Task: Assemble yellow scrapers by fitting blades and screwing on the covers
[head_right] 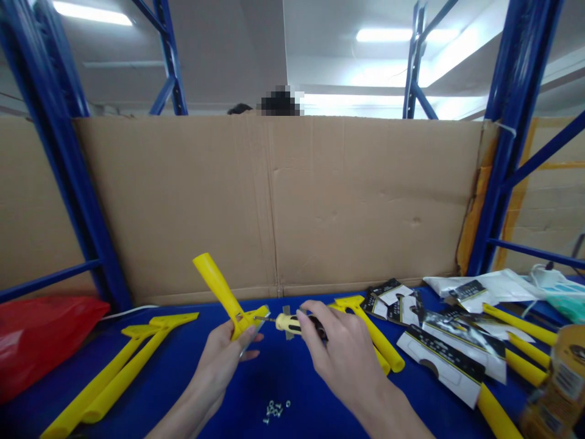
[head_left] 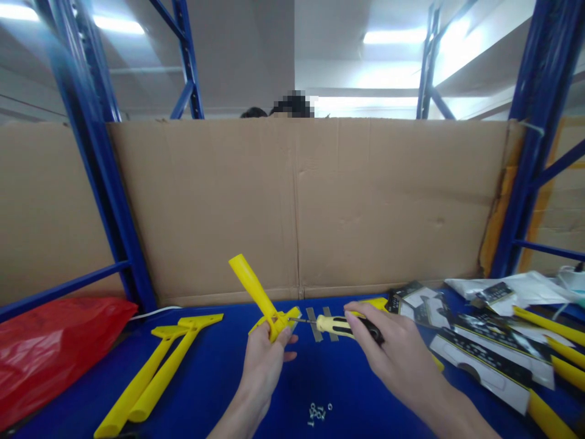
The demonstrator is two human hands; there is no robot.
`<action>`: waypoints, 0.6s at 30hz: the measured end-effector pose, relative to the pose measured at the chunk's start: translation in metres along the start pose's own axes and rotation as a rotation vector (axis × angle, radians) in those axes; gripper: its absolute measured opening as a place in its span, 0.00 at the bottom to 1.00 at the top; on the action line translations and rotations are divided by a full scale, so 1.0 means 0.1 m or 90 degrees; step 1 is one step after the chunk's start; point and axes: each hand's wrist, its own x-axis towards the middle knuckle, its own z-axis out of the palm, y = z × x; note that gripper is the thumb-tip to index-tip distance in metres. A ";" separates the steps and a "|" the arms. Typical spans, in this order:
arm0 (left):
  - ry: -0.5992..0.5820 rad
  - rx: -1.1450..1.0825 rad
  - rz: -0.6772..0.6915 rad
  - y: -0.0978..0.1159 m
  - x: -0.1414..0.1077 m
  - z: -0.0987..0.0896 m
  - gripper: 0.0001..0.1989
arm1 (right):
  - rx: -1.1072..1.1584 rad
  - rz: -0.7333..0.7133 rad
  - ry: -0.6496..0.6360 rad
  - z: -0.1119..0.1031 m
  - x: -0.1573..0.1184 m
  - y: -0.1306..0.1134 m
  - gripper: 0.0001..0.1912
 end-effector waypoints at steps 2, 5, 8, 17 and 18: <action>0.011 0.004 0.009 0.00 0.01 0.00 0.06 | -0.027 0.038 -0.001 0.02 -0.01 -0.01 0.15; 0.016 0.012 0.020 -0.01 0.01 -0.01 0.06 | 0.015 0.015 -0.018 0.03 -0.02 -0.03 0.22; 0.000 0.026 0.038 -0.02 0.00 -0.01 0.06 | 0.015 0.051 -0.016 0.01 -0.01 -0.06 0.13; -0.010 0.043 0.080 -0.01 -0.02 0.02 0.08 | 0.070 0.076 0.005 -0.02 -0.01 -0.08 0.15; -0.007 0.045 0.076 -0.01 -0.02 0.02 0.08 | 0.045 0.100 0.024 -0.01 -0.01 -0.08 0.16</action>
